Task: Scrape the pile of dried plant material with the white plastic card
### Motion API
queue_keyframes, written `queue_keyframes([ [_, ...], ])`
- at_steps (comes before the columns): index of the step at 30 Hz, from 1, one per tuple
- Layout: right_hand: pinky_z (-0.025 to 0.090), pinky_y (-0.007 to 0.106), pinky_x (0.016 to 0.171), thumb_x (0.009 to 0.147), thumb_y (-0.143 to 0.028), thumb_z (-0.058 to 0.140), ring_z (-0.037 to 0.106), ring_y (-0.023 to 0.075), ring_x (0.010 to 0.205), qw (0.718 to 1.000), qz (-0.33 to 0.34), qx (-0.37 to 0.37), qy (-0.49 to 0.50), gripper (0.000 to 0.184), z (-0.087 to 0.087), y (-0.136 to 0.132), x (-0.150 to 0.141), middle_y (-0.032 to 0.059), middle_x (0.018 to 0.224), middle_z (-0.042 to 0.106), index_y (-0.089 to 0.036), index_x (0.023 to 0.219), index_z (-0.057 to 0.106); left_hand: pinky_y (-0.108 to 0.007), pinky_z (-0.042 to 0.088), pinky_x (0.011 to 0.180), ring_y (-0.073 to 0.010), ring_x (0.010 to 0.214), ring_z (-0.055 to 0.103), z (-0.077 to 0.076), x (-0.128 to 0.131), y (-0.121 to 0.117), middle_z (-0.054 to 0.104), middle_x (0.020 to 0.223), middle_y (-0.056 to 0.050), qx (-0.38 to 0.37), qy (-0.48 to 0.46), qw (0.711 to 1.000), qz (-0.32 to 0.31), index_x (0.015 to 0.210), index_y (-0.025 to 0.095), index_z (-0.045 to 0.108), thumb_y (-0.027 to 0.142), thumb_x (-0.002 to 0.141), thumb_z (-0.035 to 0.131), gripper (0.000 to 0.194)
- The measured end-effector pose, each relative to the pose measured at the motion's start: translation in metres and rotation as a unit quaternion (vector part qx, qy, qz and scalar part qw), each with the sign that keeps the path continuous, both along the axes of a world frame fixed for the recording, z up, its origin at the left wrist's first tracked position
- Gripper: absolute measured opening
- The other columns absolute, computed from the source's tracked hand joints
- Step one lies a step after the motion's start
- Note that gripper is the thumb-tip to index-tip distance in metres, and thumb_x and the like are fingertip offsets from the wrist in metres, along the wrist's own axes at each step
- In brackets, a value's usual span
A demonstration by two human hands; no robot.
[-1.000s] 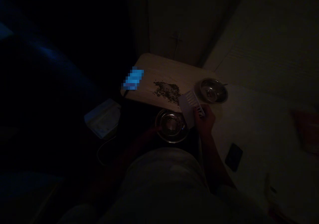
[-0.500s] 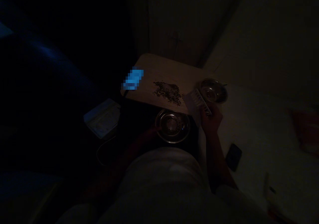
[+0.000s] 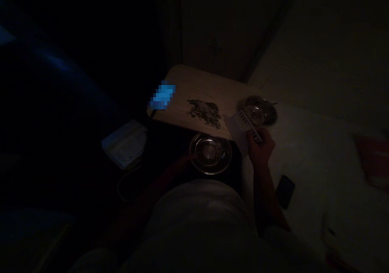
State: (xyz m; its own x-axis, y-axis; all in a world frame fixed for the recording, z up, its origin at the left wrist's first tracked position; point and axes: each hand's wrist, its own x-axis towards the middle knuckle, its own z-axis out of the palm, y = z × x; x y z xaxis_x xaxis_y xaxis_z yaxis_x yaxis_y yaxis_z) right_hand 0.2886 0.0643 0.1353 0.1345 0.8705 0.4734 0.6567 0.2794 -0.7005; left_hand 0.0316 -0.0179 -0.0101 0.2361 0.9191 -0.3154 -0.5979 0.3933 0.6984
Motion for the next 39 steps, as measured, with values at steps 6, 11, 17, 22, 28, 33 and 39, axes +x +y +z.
queue_keyframes([
  [6, 0.04, 0.024, 0.057, 0.077, -0.036, 0.064, 0.052, 0.0122, 0.06, 1.0, 0.007, -0.006, -0.004, 0.019, 0.003, -0.001, 0.002, -0.0018, 0.066, 0.06, -0.017, 0.077, 0.063, -0.053, 0.033, 0.11, -0.0379, 0.133, 0.043, 0.002, 0.0, 0.0, 0.059, 0.135, -0.013, -0.005, -0.001, 1.0, 0.006, 0.132, 0.019, 0.055, 0.025, 0.064, 0.08, 0.074],
  [11, 0.04, 0.024, 0.055, 0.077, -0.037, 0.065, 0.051, 0.012, 0.058, 0.999, 0.034, -0.021, 0.01, 0.02, 0.006, -0.002, 0.005, -0.0019, 0.065, 0.059, -0.017, 0.076, 0.064, -0.053, 0.034, 0.109, -0.0393, 0.132, 0.043, 0.005, 0.001, 0.001, 0.06, 0.133, -0.014, -0.004, 0.0, 1.0, 0.01, 0.128, 0.016, 0.058, 0.026, 0.063, 0.081, 0.07],
  [17, 0.04, 0.024, 0.054, 0.076, -0.039, 0.066, 0.051, 0.0116, 0.056, 0.999, 0.041, -0.03, 0.007, 0.022, 0.009, -0.002, 0.007, -0.0025, 0.064, 0.059, -0.017, 0.078, 0.064, -0.053, 0.032, 0.11, -0.0389, 0.132, 0.044, 0.001, 0.0, 0.0, 0.061, 0.132, -0.013, -0.01, 0.001, 1.0, 0.002, 0.129, 0.017, 0.058, 0.025, 0.064, 0.08, 0.069],
  [22, 0.041, 0.024, 0.055, 0.076, -0.037, 0.067, 0.052, 0.0114, 0.057, 0.998, 0.051, -0.028, 0.011, 0.02, 0.01, -0.002, 0.006, -0.0023, 0.066, 0.06, -0.017, 0.078, 0.065, -0.052, 0.034, 0.11, -0.0374, 0.134, 0.041, -0.002, 0.0, -0.001, 0.059, 0.136, -0.011, -0.018, -0.008, 1.0, 0.013, 0.133, 0.02, 0.054, 0.023, 0.064, 0.08, 0.073],
  [28, 0.039, 0.023, 0.053, 0.074, -0.039, 0.068, 0.05, 0.0107, 0.056, 0.997, 0.05, -0.038, 0.034, 0.023, 0.012, -0.003, 0.007, -0.0031, 0.064, 0.058, -0.017, 0.076, 0.064, -0.054, 0.033, 0.11, -0.0388, 0.131, 0.045, 0.0, 0.0, 0.0, 0.061, 0.133, -0.014, -0.028, -0.008, 1.0, 0.011, 0.127, 0.016, 0.058, 0.024, 0.063, 0.081, 0.068],
  [33, 0.038, 0.023, 0.052, 0.072, -0.04, 0.07, 0.048, 0.0106, 0.054, 0.994, 0.066, -0.058, 0.058, 0.023, 0.007, -0.001, 0.013, -0.0038, 0.061, 0.056, -0.017, 0.075, 0.064, -0.052, 0.034, 0.11, -0.0383, 0.132, 0.043, 0.003, 0.001, 0.001, 0.062, 0.131, -0.012, -0.017, -0.019, 1.0, 0.012, 0.127, 0.017, 0.059, 0.024, 0.061, 0.082, 0.07],
  [39, 0.039, 0.024, 0.053, 0.068, -0.04, 0.072, 0.049, 0.0114, 0.057, 0.993, 0.045, -0.073, 0.081, 0.025, -0.008, 0.008, 0.023, -0.0033, 0.063, 0.057, -0.017, 0.075, 0.064, -0.054, 0.035, 0.108, -0.0394, 0.13, 0.046, -0.007, 0.0, 0.002, 0.064, 0.128, -0.013, -0.018, -0.02, 0.999, 0.018, 0.127, 0.016, 0.06, 0.026, 0.058, 0.084, 0.073],
])
